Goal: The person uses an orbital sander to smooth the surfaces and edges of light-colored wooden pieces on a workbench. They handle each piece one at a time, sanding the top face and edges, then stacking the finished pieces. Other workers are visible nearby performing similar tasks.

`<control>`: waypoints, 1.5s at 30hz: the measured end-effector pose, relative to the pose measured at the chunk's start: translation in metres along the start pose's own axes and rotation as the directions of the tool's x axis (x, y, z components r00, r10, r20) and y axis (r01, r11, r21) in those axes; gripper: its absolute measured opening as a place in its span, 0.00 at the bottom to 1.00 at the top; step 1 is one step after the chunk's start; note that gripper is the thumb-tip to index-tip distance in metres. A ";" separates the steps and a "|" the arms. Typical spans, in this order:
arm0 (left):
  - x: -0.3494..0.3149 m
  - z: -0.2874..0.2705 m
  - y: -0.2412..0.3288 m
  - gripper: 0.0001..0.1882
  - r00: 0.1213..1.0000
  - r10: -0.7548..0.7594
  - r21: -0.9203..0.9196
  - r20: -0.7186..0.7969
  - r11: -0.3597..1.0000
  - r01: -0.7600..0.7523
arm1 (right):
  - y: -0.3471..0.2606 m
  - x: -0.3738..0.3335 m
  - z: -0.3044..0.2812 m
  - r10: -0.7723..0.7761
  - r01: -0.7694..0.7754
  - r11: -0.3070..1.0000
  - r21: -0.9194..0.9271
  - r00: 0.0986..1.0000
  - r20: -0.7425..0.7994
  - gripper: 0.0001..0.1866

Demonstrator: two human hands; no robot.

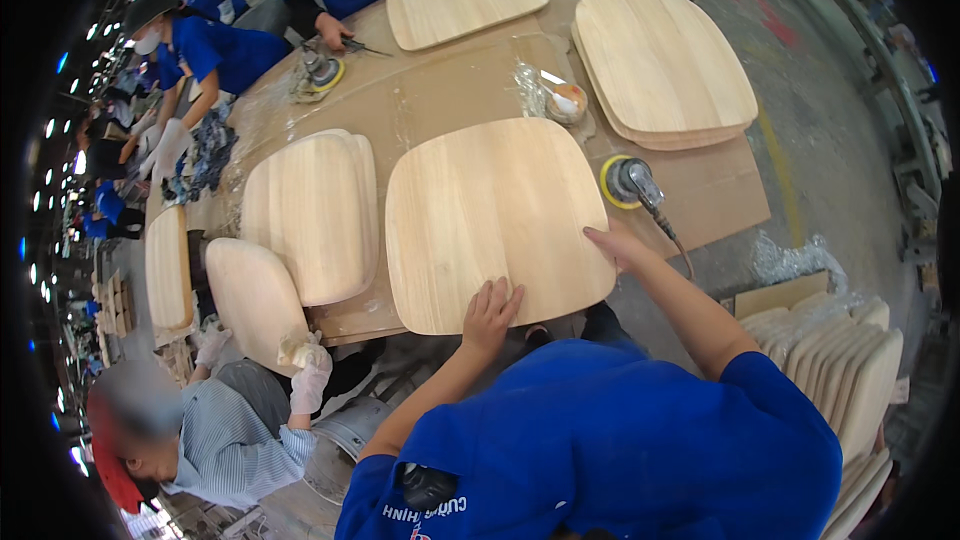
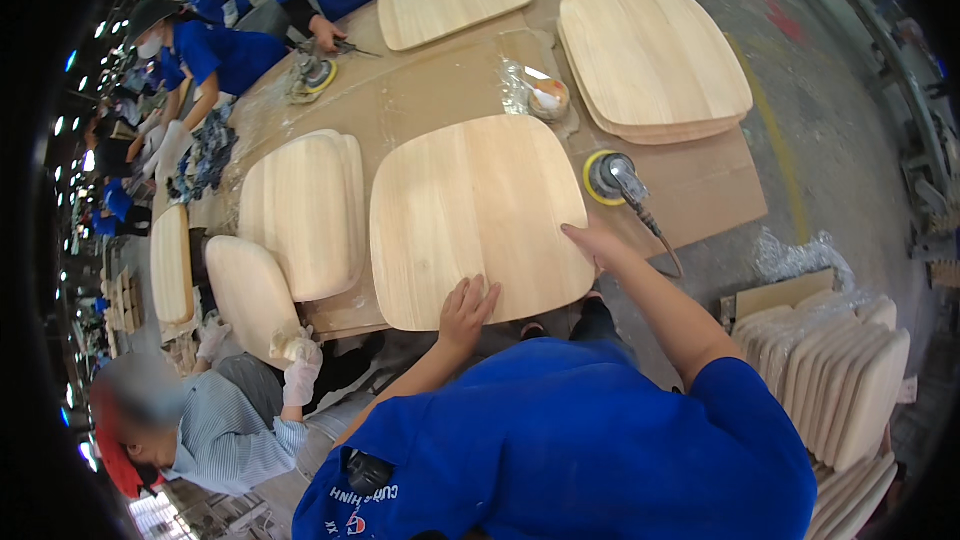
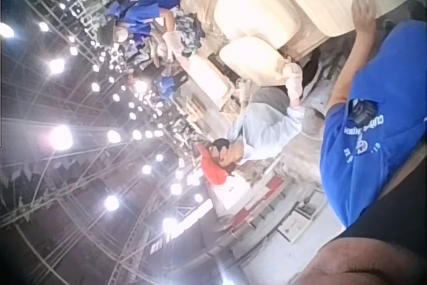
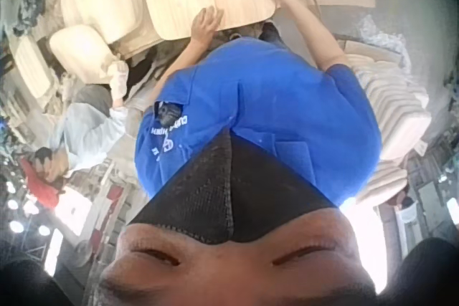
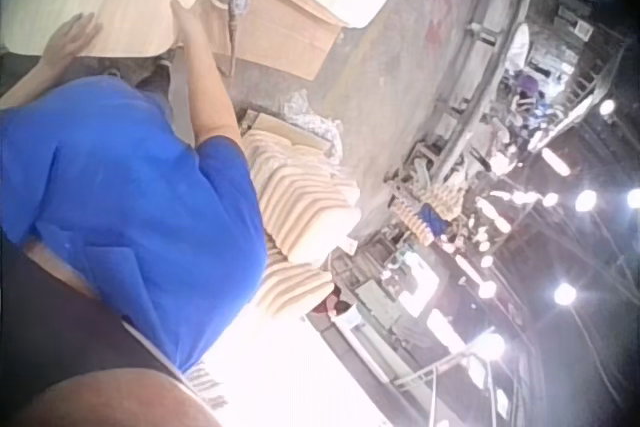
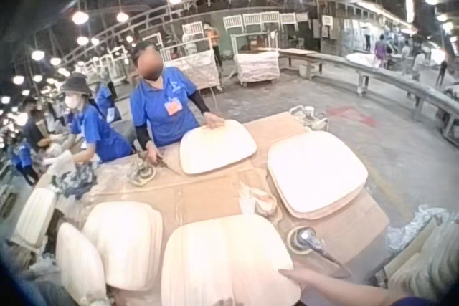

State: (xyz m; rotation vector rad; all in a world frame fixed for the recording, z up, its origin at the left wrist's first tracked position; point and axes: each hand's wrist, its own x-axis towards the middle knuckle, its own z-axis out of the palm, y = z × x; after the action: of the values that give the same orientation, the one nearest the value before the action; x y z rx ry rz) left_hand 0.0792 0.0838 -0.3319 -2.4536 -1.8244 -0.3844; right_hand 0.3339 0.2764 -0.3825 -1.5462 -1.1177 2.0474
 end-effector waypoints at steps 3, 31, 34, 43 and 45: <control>-0.019 0.033 -0.001 0.25 0.996 0.043 -0.036 0.076 0.999 -0.040 | 0.013 0.008 0.001 -0.067 -0.059 0.837 -0.545 0.976 -0.208 0.24; 0.047 0.055 0.046 0.48 0.930 -0.102 -0.160 0.353 0.973 0.168 | -0.138 0.086 -0.078 -0.641 0.470 0.279 -0.837 0.740 0.202 0.21; 0.121 0.083 0.038 0.43 0.956 0.016 -0.169 0.294 0.985 0.036 | -0.107 0.035 -0.095 -0.631 0.394 0.175 -0.902 0.748 0.204 0.29; 0.269 0.136 -0.034 0.35 0.952 -0.294 -0.076 0.089 0.951 0.301 | -0.065 0.021 -0.089 -0.562 0.247 0.288 -0.925 0.826 0.046 0.42; 0.268 0.133 -0.054 0.35 0.904 -0.413 -0.045 0.115 0.907 0.420 | -0.063 0.023 -0.090 -0.570 0.244 0.310 -0.919 0.821 0.026 0.42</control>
State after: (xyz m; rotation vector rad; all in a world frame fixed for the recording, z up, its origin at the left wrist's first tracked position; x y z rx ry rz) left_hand 0.1219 0.3766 -0.4036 -2.1399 -2.4231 -0.3495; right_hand 0.3971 0.3663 -0.3585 -1.5822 -2.3943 0.7032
